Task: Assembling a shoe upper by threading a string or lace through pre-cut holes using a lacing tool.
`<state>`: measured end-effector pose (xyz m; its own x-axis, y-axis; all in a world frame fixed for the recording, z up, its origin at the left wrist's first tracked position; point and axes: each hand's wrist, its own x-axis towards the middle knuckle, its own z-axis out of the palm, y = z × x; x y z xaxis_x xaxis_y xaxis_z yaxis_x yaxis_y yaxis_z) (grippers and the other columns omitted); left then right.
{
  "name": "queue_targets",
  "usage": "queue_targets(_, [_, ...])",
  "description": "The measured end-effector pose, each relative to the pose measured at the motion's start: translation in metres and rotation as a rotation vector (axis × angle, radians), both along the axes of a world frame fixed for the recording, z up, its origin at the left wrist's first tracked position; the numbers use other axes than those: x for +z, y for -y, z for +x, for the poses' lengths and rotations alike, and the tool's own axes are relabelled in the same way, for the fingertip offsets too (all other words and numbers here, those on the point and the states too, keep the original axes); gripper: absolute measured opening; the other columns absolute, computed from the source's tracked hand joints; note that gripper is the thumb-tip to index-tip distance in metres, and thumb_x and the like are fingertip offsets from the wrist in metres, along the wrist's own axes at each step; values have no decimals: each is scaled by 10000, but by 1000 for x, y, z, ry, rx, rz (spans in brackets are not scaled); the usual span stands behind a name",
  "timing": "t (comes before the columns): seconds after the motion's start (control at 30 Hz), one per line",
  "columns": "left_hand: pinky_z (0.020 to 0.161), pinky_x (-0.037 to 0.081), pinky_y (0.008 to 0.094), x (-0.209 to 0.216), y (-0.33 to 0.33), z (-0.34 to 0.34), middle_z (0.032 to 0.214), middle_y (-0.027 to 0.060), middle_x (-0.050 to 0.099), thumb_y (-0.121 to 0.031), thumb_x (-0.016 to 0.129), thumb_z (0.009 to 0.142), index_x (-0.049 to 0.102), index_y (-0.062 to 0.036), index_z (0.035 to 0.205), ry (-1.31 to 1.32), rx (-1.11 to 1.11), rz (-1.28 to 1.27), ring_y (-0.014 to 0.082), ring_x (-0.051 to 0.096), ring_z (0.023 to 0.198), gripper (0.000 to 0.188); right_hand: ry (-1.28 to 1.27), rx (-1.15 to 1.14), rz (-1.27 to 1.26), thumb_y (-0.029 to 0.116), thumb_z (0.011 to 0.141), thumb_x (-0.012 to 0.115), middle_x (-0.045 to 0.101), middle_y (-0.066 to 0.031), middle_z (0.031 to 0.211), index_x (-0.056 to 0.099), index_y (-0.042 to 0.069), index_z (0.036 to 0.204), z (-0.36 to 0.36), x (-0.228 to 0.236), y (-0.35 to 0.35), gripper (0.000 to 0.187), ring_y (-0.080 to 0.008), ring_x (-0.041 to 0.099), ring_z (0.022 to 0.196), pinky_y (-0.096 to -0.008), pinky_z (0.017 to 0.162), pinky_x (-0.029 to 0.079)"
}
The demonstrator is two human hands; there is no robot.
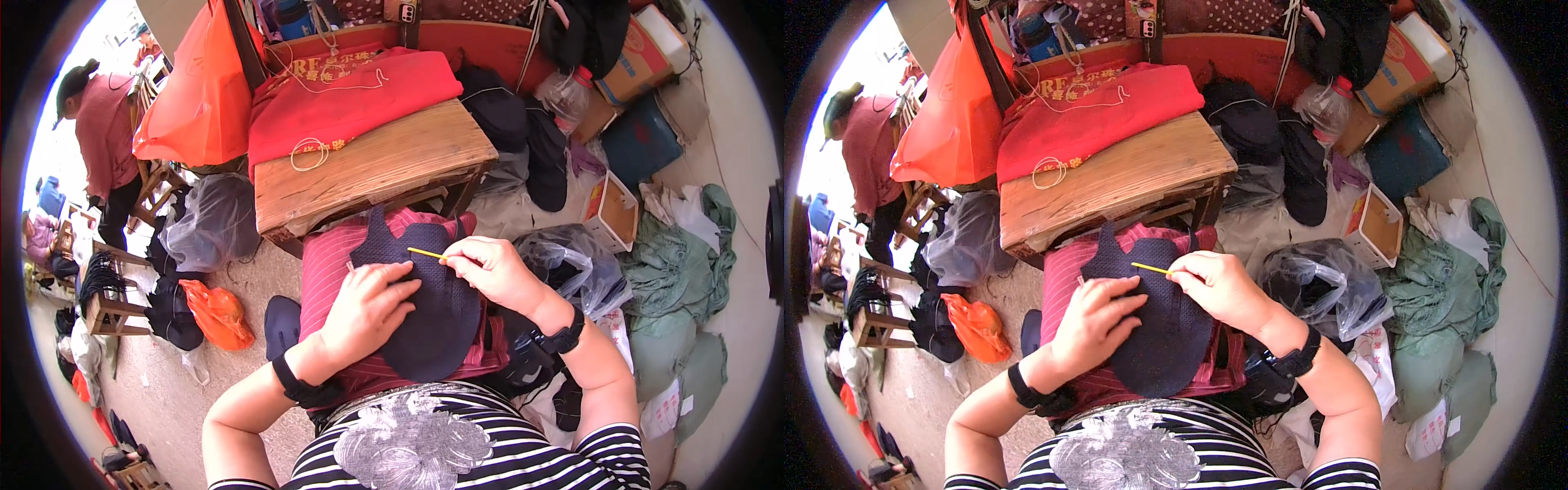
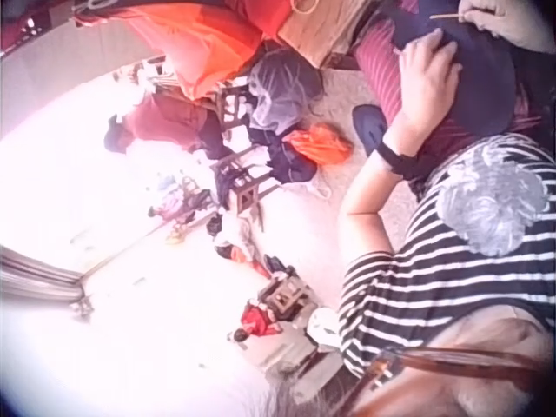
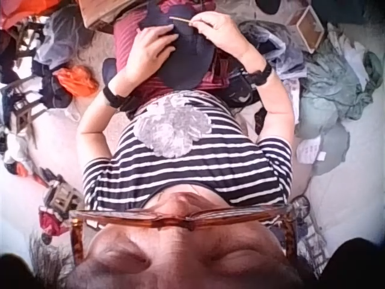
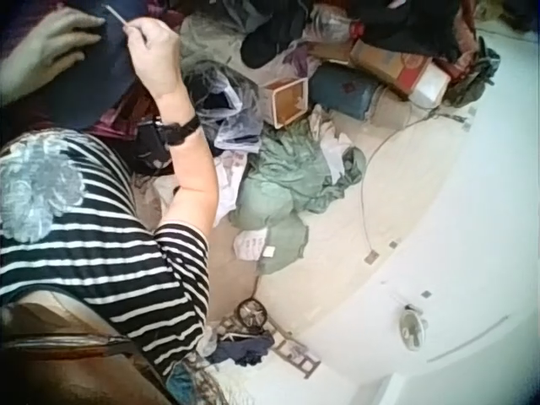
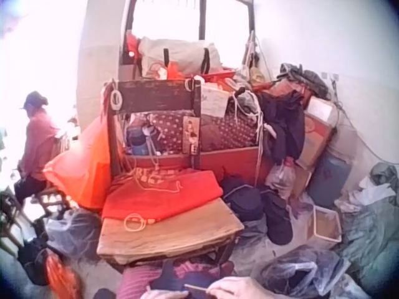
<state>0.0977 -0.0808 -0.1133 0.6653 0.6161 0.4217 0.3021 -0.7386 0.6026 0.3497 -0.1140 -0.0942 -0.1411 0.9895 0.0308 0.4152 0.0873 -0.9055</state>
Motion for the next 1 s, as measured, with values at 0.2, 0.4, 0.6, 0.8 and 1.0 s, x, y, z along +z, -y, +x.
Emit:
queue_targets(0.2, [1078,457,436,-6,7,-7,1468,98,513,-210,733,822,624,-115,1313,-300,-123,267,276,529,1313,512,242,38,52,99,918,623,673,-180,817,666,-14,924,3,14,-4,121,-310,673,746,-386,678,517])
queue_targets(0.4, [1089,449,424,-8,9,-5,1497,92,497,-228,703,849,615,-116,1327,-359,-140,293,266,523,1331,498,398,99,14,110,875,646,620,-154,707,659,2,892,5,22,-4,109,-273,619,620,-364,604,486])
queue_targets(0.6, [1083,461,418,-9,8,-4,1483,94,514,-216,690,853,621,-111,1327,-373,-170,339,272,540,1315,490,551,90,38,103,832,625,609,-168,698,594,16,797,-6,38,4,99,-377,620,659,-436,602,481])
queue_targets(0.8, [1056,488,413,-8,7,-3,1466,96,531,-201,684,850,645,-99,1295,-362,-174,346,281,569,1280,458,612,48,65,105,841,629,605,-175,715,570,22,803,-13,24,9,108,-383,625,680,-447,615,485])
queue_targets(1.0, [1028,511,412,-5,6,0,1459,91,540,-201,674,855,671,-97,1261,-357,-200,420,294,598,1230,419,304,67,135,64,929,595,624,-182,818,579,1,949,-28,0,2,68,-380,639,766,-425,677,508])
